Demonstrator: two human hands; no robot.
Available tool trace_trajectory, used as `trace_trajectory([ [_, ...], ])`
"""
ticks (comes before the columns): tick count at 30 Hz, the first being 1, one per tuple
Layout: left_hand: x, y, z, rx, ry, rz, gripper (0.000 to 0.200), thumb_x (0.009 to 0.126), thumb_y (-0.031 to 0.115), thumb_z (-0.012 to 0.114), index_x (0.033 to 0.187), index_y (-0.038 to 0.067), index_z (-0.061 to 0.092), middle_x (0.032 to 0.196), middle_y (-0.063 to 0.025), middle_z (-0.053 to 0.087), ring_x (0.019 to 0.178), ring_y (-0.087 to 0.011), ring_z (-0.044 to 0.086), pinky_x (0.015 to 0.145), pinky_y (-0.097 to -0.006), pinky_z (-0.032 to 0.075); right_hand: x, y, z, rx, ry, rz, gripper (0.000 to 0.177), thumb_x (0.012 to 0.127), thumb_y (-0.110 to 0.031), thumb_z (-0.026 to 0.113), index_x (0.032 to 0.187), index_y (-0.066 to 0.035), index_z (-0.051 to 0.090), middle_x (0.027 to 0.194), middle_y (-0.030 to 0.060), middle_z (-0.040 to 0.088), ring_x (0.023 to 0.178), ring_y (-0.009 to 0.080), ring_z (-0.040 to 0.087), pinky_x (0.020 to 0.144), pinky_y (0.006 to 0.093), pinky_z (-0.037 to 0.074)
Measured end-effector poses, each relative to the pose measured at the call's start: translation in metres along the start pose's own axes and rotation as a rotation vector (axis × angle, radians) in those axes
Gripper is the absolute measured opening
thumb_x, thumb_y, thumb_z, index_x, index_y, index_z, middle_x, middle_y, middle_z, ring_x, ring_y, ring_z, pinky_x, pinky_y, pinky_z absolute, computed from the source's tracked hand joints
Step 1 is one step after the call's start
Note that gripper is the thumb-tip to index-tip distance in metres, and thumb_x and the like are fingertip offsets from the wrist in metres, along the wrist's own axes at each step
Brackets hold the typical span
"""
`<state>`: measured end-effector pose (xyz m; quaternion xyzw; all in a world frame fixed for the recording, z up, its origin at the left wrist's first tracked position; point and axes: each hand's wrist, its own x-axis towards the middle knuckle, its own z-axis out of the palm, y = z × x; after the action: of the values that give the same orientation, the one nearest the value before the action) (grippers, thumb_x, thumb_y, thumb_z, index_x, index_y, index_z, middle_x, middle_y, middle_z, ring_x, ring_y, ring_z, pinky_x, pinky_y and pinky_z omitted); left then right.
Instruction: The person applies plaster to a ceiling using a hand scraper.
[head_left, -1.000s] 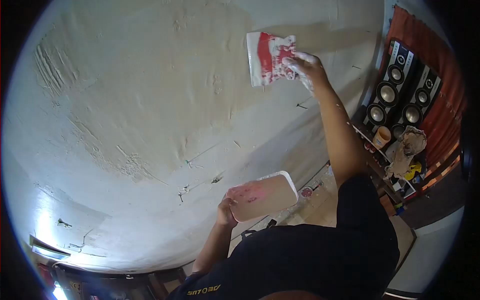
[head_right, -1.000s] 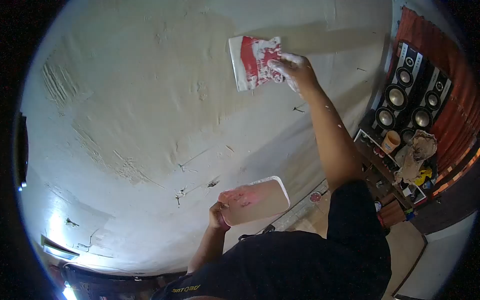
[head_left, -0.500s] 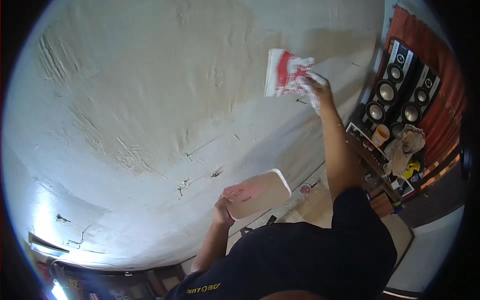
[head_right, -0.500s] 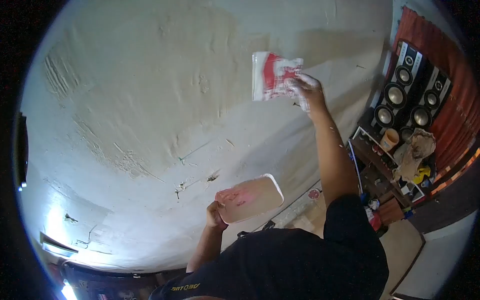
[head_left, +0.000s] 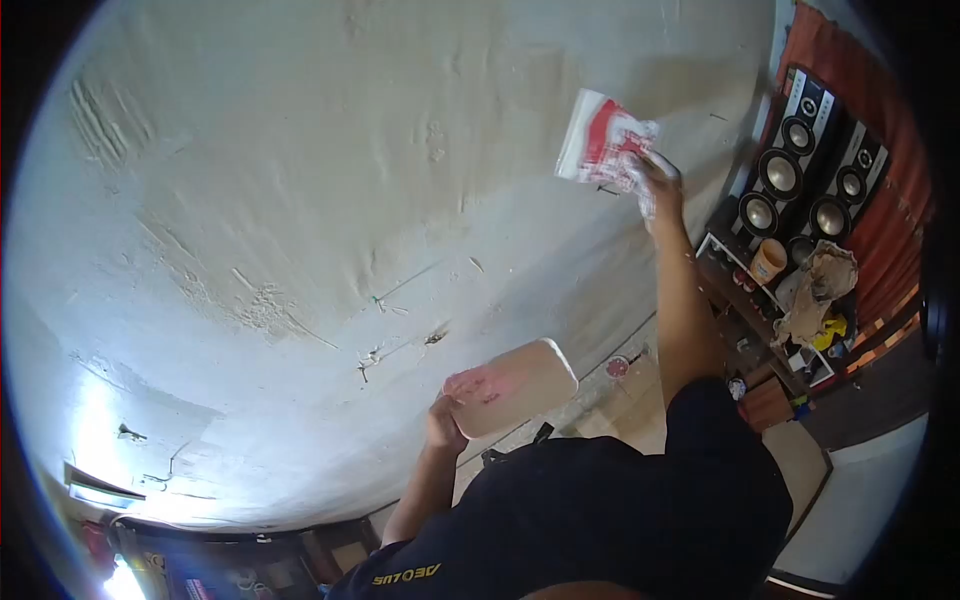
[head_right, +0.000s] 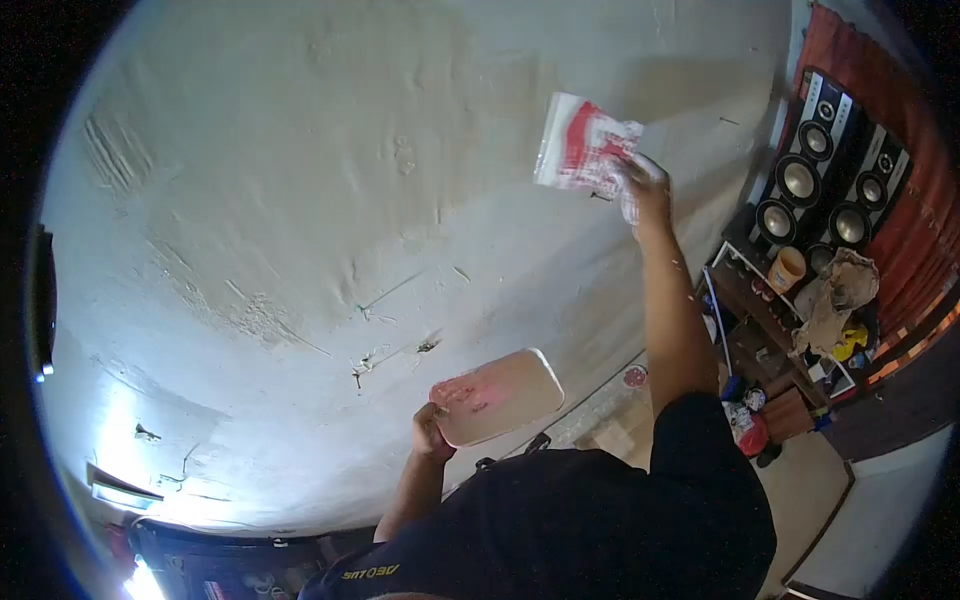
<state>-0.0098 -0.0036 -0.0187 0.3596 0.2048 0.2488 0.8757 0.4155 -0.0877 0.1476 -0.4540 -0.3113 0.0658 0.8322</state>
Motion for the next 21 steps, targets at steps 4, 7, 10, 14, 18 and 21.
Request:
trace_trajectory([
  [4,0.001,0.002,0.009,0.021,0.040,0.001,0.060,0.077,0.029,0.044,0.129,0.000,0.042,0.127,-0.0171,0.050,0.116,-0.0322,0.050,0.098,-0.0457,0.039,0.006,-0.010,0.062,0.088,-0.148,0.048,0.038,0.079,-0.012,0.072,0.105,0.010,0.057,0.094,0.0105,0.066,0.082,0.0122,0.060,0.073,0.0228,0.047],
  [7,-0.003,0.007,0.016,-0.015,-0.011,-0.015,0.059,0.075,0.026,0.043,0.128,0.000,0.044,0.125,-0.0170,0.052,0.114,-0.0321,0.051,0.098,-0.0450,0.040,0.061,0.034,0.033,-0.485,-0.043,-0.277,0.033,0.082,-0.017,0.068,0.102,0.008,0.062,0.084,0.0051,0.066,0.072,0.0109,0.060,0.065,0.0236,0.048],
  [10,-0.004,0.006,0.005,0.022,0.010,0.008,0.060,0.072,0.023,0.044,0.128,0.000,0.044,0.124,-0.0168,0.052,0.114,-0.0321,0.050,0.098,-0.0448,0.039,0.074,0.023,-0.027,-0.147,0.054,0.003,0.036,0.082,-0.011,0.067,0.113,0.006,0.058,0.099,0.0090,0.065,0.084,0.0134,0.061,0.076,0.0243,0.048],
  [14,-0.005,0.011,0.016,-0.020,0.000,0.047,0.061,0.069,0.020,0.044,0.127,0.000,0.044,0.124,-0.0172,0.052,0.114,-0.0325,0.051,0.098,-0.0449,0.040,0.075,0.005,-0.041,0.067,0.117,-0.051,0.033,0.082,-0.009,0.065,0.111,0.005,0.059,0.100,0.0071,0.064,0.085,0.0139,0.062,0.078,0.0262,0.049],
  [18,0.005,0.007,0.019,-0.025,0.013,0.019,0.059,0.070,0.021,0.045,0.126,0.000,0.045,0.124,-0.0169,0.052,0.113,-0.0326,0.051,0.097,-0.0446,0.041,0.044,-0.058,0.053,0.147,-0.178,-0.035,0.041,0.081,-0.008,0.066,0.117,0.008,0.052,0.104,0.0097,0.063,0.093,0.0146,0.061,0.082,0.0274,0.049],
  [21,0.009,0.006,0.017,0.036,0.010,0.000,0.059,0.072,0.023,0.046,0.126,0.001,0.045,0.125,-0.0161,0.052,0.113,-0.0320,0.051,0.097,-0.0441,0.042,0.057,-0.055,0.096,-0.055,-0.219,-0.095,0.045,0.081,-0.013,0.070,0.115,0.011,0.053,0.098,0.0109,0.065,0.083,0.0122,0.061,0.072,0.0225,0.049],
])
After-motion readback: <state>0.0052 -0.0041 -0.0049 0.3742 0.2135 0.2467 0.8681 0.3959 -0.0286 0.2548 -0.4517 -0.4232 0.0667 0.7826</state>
